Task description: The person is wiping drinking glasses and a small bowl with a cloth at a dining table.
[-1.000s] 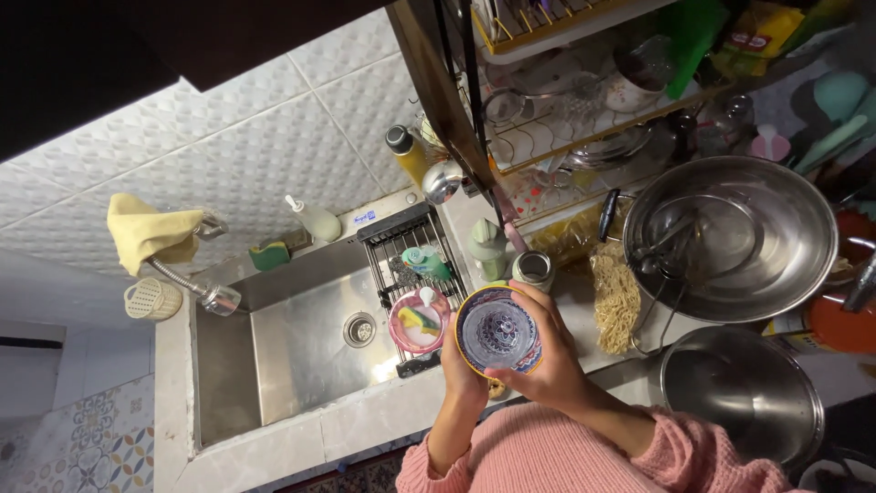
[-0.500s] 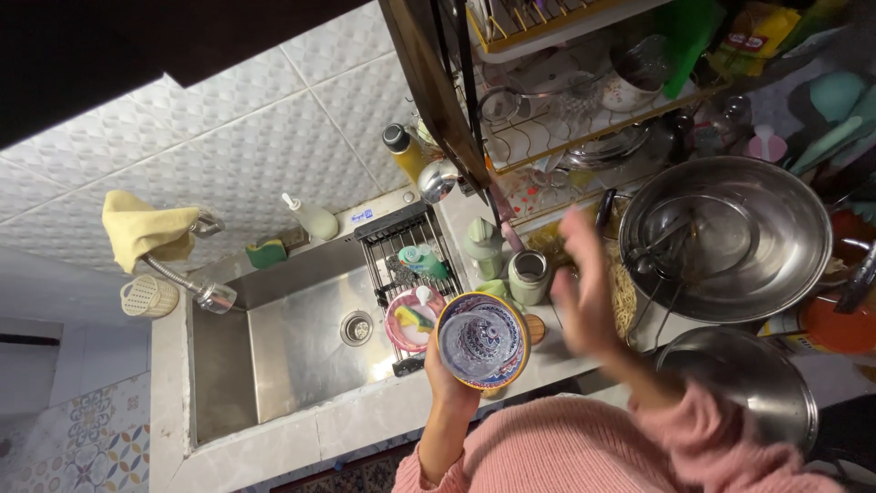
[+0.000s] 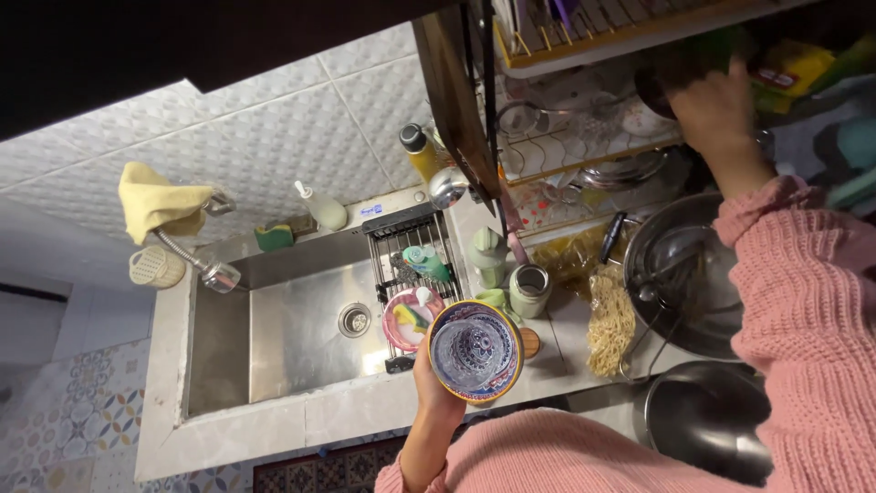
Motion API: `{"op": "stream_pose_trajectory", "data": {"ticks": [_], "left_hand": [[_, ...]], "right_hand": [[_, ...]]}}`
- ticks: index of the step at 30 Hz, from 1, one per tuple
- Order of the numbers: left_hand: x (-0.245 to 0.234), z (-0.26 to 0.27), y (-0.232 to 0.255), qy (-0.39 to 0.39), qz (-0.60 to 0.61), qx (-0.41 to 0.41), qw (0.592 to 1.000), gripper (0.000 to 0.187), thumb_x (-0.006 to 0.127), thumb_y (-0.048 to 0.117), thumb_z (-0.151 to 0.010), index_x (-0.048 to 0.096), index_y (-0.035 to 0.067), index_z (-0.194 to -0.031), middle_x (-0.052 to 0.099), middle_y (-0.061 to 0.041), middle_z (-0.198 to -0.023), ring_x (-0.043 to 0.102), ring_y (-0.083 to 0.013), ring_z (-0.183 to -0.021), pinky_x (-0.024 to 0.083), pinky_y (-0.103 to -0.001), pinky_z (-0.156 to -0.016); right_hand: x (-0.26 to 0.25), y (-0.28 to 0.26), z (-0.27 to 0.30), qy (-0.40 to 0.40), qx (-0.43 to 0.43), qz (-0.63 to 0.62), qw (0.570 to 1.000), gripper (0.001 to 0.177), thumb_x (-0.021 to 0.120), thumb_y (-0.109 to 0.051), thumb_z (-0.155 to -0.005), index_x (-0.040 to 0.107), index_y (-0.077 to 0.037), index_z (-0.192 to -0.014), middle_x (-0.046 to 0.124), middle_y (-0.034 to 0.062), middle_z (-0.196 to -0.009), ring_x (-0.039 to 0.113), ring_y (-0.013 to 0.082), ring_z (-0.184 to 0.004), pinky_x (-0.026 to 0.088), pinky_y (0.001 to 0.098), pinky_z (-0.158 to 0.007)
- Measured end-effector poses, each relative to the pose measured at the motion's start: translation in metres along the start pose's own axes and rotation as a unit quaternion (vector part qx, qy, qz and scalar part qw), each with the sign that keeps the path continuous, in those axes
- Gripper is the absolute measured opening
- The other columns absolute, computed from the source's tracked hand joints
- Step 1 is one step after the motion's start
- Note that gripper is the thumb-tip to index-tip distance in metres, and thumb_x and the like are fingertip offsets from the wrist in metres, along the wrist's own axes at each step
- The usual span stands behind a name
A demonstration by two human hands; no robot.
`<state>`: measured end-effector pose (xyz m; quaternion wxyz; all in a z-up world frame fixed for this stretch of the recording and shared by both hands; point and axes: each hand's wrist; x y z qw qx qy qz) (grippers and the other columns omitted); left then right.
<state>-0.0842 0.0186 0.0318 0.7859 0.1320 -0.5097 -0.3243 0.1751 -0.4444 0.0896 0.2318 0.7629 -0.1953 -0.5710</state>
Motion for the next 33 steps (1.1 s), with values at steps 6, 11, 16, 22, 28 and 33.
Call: {"op": "stream_pose_trajectory", "data": {"ticks": [6,11,16,22,28,33], "left_hand": [[-0.019,-0.004,-0.009,0.017,-0.010,0.023,1.000,0.048,0.034,0.034,-0.105,0.066,0.003,-0.125,0.073,-0.010,-0.115,0.070,-0.0213,-0.101,0.057,-0.039,-0.090],[-0.014,-0.002,-0.009,0.025,0.000,0.025,0.999,0.049,0.034,0.034,-0.105,0.066,0.004,-0.125,0.073,-0.010,-0.115,0.070,-0.0209,-0.101,0.057,-0.038,-0.090],[-0.009,0.002,-0.010,0.030,0.012,0.016,0.999,0.048,0.035,0.035,-0.105,0.066,0.004,-0.126,0.073,-0.009,-0.115,0.070,-0.0204,-0.102,0.056,-0.037,-0.091],[0.000,0.002,-0.011,-0.014,0.013,0.001,1.000,0.048,0.037,0.035,-0.106,0.065,0.003,-0.126,0.073,-0.010,-0.116,0.070,-0.0217,-0.103,0.056,-0.039,-0.093],[0.001,-0.009,-0.019,-0.020,0.005,-0.032,0.999,0.050,0.034,0.035,-0.105,0.064,0.002,-0.126,0.073,-0.012,-0.118,0.070,-0.0240,-0.105,0.057,-0.041,-0.094],[0.000,-0.014,-0.023,-0.051,0.035,-0.049,0.997,0.051,0.033,0.035,-0.104,0.064,0.002,-0.127,0.072,-0.013,-0.120,0.070,-0.0260,-0.107,0.057,-0.042,-0.095]], "right_hand": [[0.022,-0.003,-0.027,0.152,-0.006,-0.030,0.988,0.044,0.073,-0.016,-0.093,0.066,-0.010,-0.136,0.066,0.0129,-0.139,0.062,0.0303,-0.127,0.049,0.0467,-0.110],[0.048,0.001,-0.039,0.124,-0.029,-0.042,0.991,0.049,0.072,-0.015,-0.092,0.062,-0.010,-0.139,0.064,0.0144,-0.144,0.061,0.0320,-0.129,0.050,0.0443,-0.107],[0.017,0.007,-0.029,0.129,-0.056,-0.089,0.986,0.079,0.077,-0.016,-0.068,0.062,-0.010,-0.145,0.065,0.0166,-0.144,0.061,0.0344,-0.131,0.050,0.0445,-0.107],[0.021,0.012,0.000,-0.006,-0.035,-0.074,0.997,0.051,0.078,-0.010,-0.082,0.063,-0.010,-0.131,0.074,0.0126,-0.111,0.066,0.0301,-0.111,0.051,0.0485,-0.105],[-0.037,0.018,0.046,0.201,-0.027,0.069,0.977,0.047,0.077,-0.013,-0.080,0.065,-0.008,-0.125,0.059,0.0084,-0.126,0.057,0.0264,-0.122,0.044,0.0381,-0.106],[-0.082,0.003,0.095,0.240,0.081,-0.202,0.946,0.061,0.080,-0.006,-0.078,0.050,-0.001,-0.132,0.048,0.0181,-0.139,0.053,0.0373,-0.129,0.046,0.0435,-0.110]]}}
Point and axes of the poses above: each hand's wrist, its own z-axis away from the middle knuckle, its own x-axis out of the palm, y = z × x
